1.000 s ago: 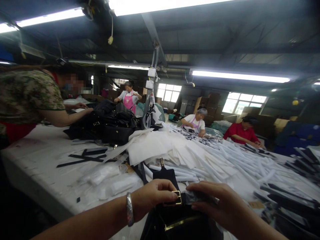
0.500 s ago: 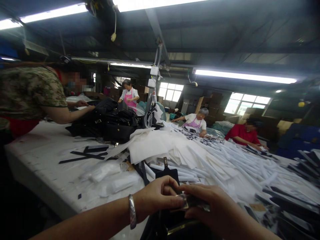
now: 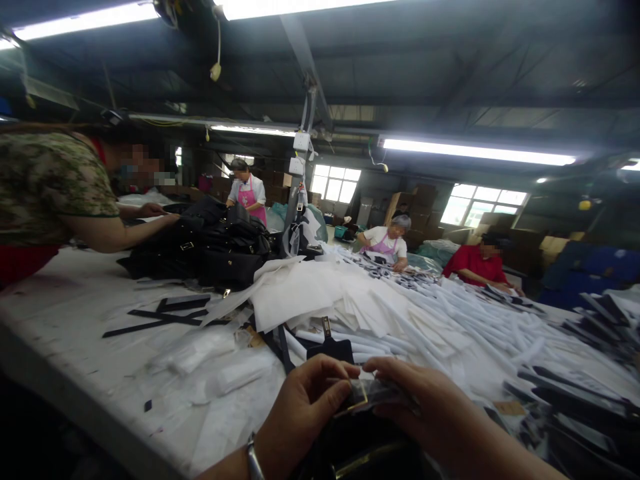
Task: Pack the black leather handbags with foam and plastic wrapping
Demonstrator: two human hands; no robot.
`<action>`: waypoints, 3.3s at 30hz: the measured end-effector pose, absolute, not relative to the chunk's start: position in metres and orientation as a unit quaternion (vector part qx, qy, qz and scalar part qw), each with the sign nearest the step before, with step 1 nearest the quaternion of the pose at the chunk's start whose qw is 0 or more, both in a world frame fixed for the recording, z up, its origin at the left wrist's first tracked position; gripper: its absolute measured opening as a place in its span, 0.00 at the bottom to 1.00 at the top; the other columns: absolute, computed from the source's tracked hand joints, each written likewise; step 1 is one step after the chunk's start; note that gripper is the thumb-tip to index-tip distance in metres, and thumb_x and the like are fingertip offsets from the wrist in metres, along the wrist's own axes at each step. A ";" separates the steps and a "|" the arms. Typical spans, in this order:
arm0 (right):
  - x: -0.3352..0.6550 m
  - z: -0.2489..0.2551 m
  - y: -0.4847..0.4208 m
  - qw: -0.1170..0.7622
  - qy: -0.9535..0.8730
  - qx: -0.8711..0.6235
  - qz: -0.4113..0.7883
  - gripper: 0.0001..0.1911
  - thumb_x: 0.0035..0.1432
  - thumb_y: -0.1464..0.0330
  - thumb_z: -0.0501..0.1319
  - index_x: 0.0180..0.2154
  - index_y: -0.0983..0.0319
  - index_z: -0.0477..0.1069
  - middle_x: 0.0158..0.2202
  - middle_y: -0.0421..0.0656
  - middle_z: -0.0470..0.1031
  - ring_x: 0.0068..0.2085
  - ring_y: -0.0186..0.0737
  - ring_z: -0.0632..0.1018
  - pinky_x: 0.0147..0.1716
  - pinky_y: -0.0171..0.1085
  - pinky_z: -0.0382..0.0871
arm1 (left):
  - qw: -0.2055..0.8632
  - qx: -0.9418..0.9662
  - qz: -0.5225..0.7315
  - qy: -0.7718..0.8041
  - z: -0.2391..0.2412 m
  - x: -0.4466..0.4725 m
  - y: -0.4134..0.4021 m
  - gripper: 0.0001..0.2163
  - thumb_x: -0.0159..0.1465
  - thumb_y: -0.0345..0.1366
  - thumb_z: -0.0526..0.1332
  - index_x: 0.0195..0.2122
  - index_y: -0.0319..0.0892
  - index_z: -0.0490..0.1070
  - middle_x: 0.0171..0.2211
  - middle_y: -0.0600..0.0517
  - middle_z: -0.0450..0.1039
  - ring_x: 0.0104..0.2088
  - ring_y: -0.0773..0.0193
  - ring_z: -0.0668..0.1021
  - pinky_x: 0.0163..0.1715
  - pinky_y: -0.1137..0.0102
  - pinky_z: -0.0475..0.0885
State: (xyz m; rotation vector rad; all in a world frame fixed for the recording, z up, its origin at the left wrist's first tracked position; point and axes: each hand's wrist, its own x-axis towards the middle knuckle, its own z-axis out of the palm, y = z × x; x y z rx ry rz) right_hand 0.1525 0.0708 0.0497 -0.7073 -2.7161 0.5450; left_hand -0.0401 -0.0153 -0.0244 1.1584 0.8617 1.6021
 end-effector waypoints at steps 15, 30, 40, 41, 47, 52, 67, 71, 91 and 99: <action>0.136 0.067 0.059 0.061 -0.964 -0.211 0.148 0.18 0.52 0.70 0.70 0.46 0.54 0.77 0.36 0.40 0.79 0.37 0.39 0.79 0.36 0.33 0.70 | 0.513 0.483 0.629 0.329 -0.073 -0.035 -0.018 0.26 0.60 0.54 0.65 0.53 0.44 0.67 0.35 0.51 0.72 0.29 0.67 0.75 0.28 0.74 0.67; 0.132 0.071 0.064 0.038 -0.949 -0.269 0.162 0.23 0.46 0.70 0.71 0.43 0.54 0.66 0.37 0.34 0.79 0.37 0.38 0.78 0.34 0.33 0.64 | 0.134 0.696 0.577 0.405 -0.032 -0.045 -0.022 0.12 0.68 0.33 0.59 0.50 0.47 0.77 0.45 0.46 0.78 0.43 0.60 0.80 0.43 0.71 0.75; 0.137 0.072 0.059 0.044 -0.948 -0.245 0.200 0.23 0.46 0.71 0.70 0.44 0.55 0.67 0.36 0.35 0.78 0.35 0.36 0.77 0.33 0.32 0.64 | 0.037 0.751 0.502 0.428 -0.030 -0.047 -0.028 0.14 0.69 0.31 0.57 0.52 0.45 0.76 0.45 0.44 0.79 0.41 0.60 0.80 0.39 0.72 0.74; 0.139 0.071 0.059 0.049 -0.948 -0.244 0.197 0.23 0.47 0.71 0.70 0.45 0.55 0.67 0.37 0.36 0.79 0.36 0.37 0.77 0.33 0.32 0.64 | 0.012 0.758 0.489 0.431 -0.029 -0.047 -0.028 0.13 0.69 0.31 0.57 0.52 0.45 0.76 0.43 0.44 0.79 0.39 0.60 0.81 0.38 0.72 0.73; 0.151 0.067 0.064 0.058 -0.940 -0.264 0.207 0.17 0.50 0.72 0.67 0.43 0.54 0.71 0.35 0.35 0.79 0.35 0.37 0.77 0.33 0.31 0.64 | -0.058 0.830 0.376 0.407 -0.033 -0.062 -0.031 0.13 0.70 0.30 0.54 0.51 0.42 0.76 0.38 0.46 0.80 0.35 0.62 0.80 0.37 0.72 0.71; 0.164 0.074 0.064 0.063 -0.940 -0.266 0.206 0.16 0.54 0.69 0.65 0.46 0.54 0.73 0.37 0.37 0.79 0.37 0.39 0.77 0.37 0.34 0.67 | 0.016 0.786 0.406 0.465 -0.055 -0.075 -0.036 0.13 0.69 0.30 0.56 0.49 0.48 0.77 0.38 0.48 0.80 0.35 0.62 0.80 0.36 0.73 0.70; 0.158 0.067 0.061 0.150 -0.977 -0.149 -0.018 0.15 0.65 0.70 0.55 0.50 0.54 0.75 0.38 0.42 0.80 0.35 0.39 0.79 0.32 0.33 0.69 | 0.426 0.495 0.654 0.381 -0.066 -0.028 -0.039 0.14 0.69 0.46 0.56 0.48 0.43 0.67 0.42 0.46 0.77 0.40 0.58 0.78 0.42 0.66 0.72; 0.166 0.069 0.069 0.159 -0.977 -0.116 -0.082 0.17 0.67 0.70 0.55 0.54 0.52 0.71 0.41 0.41 0.79 0.38 0.39 0.78 0.36 0.35 0.68 | 0.547 0.470 0.612 0.324 -0.073 -0.034 -0.033 0.22 0.64 0.47 0.63 0.55 0.42 0.66 0.37 0.48 0.76 0.36 0.63 0.78 0.39 0.70 0.70; 0.147 0.046 0.064 0.164 -0.978 0.050 -0.122 0.15 0.69 0.70 0.54 0.55 0.57 0.69 0.50 0.39 0.79 0.50 0.38 0.78 0.61 0.45 0.62 | 0.612 0.358 0.655 0.262 -0.070 -0.012 -0.021 0.18 0.59 0.36 0.70 0.50 0.38 0.74 0.37 0.46 0.79 0.33 0.66 0.78 0.37 0.73 0.70; 0.176 -0.013 0.021 0.333 -0.933 -0.086 -0.105 0.16 0.66 0.67 0.58 0.54 0.57 0.72 0.39 0.42 0.83 0.38 0.39 0.83 0.38 0.31 0.78 | 0.571 0.369 0.654 0.333 -0.066 -0.028 -0.024 0.11 0.62 0.42 0.67 0.37 0.38 0.78 0.28 0.52 0.75 0.27 0.70 0.74 0.29 0.77 0.67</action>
